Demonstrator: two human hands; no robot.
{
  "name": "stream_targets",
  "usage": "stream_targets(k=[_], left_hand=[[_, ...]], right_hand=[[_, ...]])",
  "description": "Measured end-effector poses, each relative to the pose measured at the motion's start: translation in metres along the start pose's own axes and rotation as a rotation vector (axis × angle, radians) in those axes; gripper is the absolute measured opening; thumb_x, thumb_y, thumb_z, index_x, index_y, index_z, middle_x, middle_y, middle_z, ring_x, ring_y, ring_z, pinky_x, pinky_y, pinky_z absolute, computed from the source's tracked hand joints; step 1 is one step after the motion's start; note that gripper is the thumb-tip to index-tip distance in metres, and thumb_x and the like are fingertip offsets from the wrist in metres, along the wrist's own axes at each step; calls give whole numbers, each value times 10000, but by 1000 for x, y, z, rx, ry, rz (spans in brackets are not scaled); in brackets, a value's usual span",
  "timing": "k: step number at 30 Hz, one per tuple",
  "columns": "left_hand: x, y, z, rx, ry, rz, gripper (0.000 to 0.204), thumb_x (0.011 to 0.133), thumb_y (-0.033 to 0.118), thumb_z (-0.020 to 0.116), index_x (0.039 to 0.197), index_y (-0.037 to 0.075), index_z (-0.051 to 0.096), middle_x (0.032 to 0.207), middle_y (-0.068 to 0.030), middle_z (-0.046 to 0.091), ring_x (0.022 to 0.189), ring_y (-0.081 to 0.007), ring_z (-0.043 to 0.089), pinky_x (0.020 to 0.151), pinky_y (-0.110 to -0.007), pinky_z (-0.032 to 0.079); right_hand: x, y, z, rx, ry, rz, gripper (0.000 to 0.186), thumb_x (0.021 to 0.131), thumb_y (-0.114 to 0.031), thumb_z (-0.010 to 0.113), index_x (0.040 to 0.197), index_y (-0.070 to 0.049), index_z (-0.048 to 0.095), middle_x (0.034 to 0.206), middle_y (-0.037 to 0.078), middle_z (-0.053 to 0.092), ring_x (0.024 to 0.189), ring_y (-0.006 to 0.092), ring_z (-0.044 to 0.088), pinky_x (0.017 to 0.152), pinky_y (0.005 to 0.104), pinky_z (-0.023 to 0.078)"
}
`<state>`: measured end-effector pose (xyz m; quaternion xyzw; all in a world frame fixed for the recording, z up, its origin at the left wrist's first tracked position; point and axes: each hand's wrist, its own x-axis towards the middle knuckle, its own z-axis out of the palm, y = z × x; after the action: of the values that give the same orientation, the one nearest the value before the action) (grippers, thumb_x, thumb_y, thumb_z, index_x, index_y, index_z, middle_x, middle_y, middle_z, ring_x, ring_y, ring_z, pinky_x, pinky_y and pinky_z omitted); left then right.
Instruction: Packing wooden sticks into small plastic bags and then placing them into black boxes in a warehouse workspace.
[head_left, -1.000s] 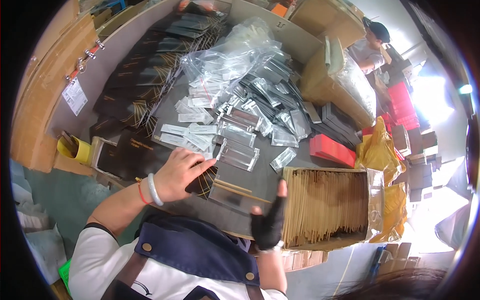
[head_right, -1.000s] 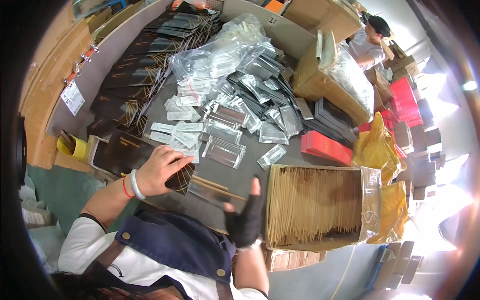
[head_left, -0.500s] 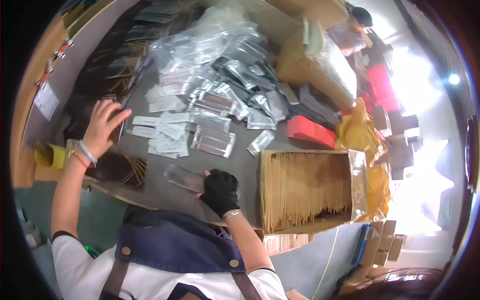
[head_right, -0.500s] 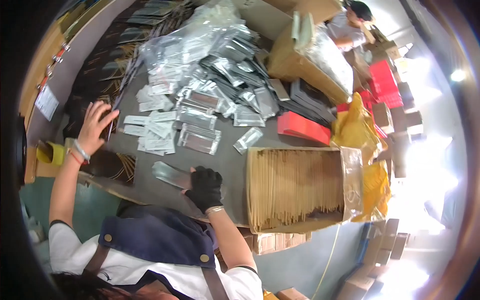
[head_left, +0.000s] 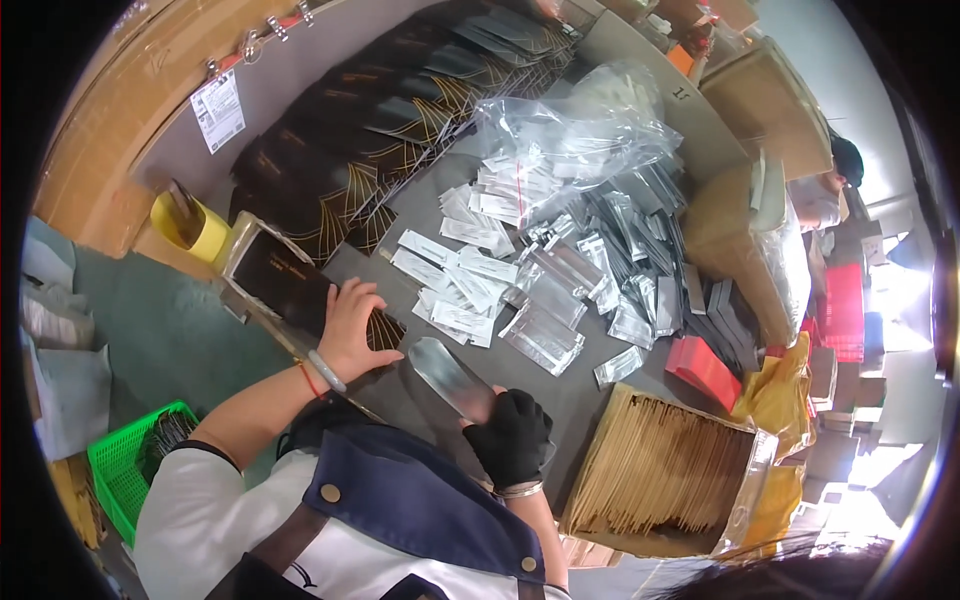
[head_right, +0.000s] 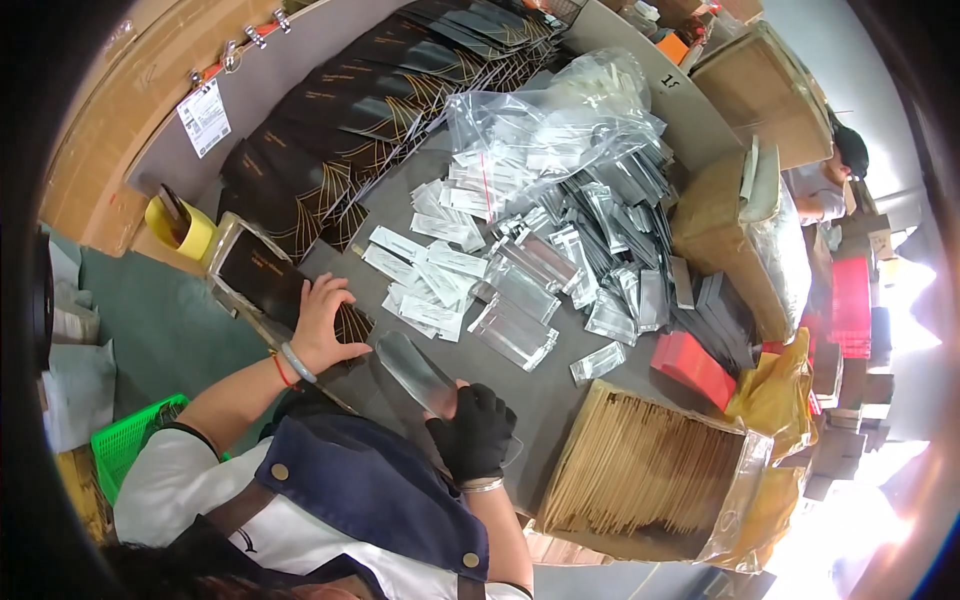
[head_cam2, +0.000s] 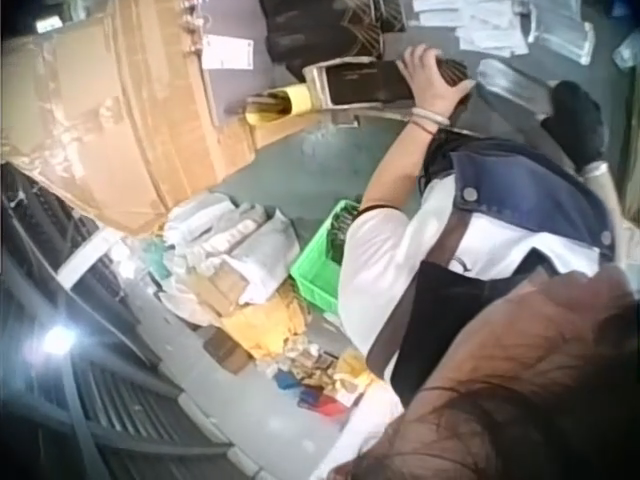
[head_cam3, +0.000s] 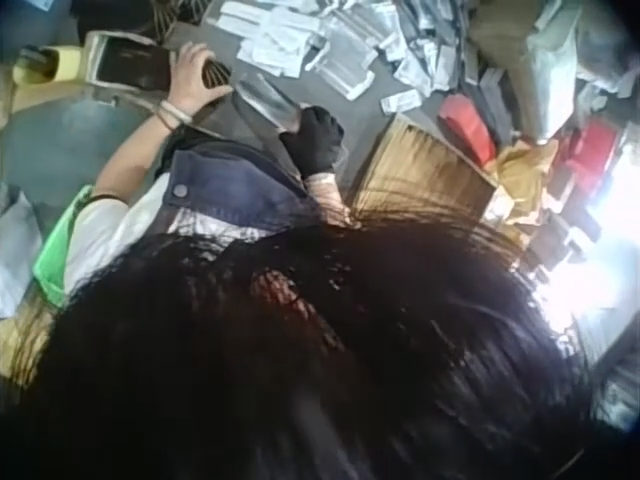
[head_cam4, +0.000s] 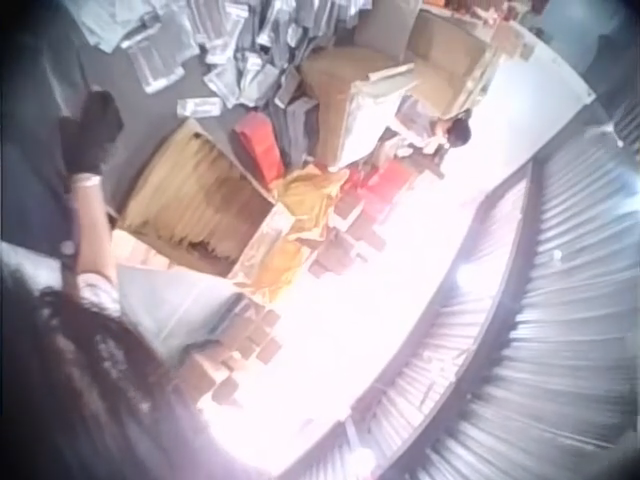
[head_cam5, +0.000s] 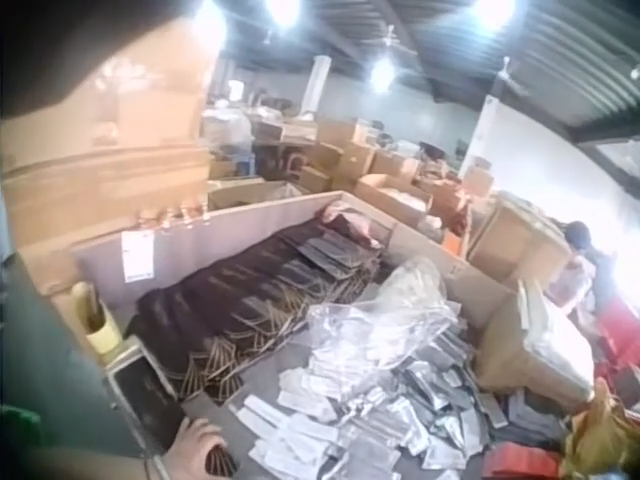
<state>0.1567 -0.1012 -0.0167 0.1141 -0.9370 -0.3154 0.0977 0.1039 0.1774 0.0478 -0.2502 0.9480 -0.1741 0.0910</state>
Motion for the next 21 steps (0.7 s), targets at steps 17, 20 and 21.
stream_targets(k=[17, 20, 21], left_hand=[[40, 24, 9, -109, -144, 195, 417, 694, 256, 802, 1029, 88, 621, 1182, -99, 586, 1204, -322, 472, 1044, -516, 294], [71, 39, 36, -2, -168, 309, 277, 732, 224, 761, 972, 119, 669, 1038, -51, 603, 1057, -270, 520, 909, -440, 382], [77, 44, 42, 152, -166, 334, 202, 748, 211, 739, 930, 140, 686, 970, -30, 596, 985, -247, 526, 832, -406, 402]], right_hand=[[42, -32, 29, 304, -11, -190, 575, 726, -386, 776, 1181, -78, 608, 1128, 157, 623, 1051, 359, 572, 883, 457, 448], [5, 35, 15, 180, 318, 16, 399, 746, -160, 792, 1102, -62, 641, 1092, 125, 637, 1033, 313, 595, 894, 391, 472], [-12, 65, 7, 215, 414, 92, 321, 765, -101, 763, 1060, -45, 648, 1051, 120, 643, 981, 292, 614, 870, 370, 480]])
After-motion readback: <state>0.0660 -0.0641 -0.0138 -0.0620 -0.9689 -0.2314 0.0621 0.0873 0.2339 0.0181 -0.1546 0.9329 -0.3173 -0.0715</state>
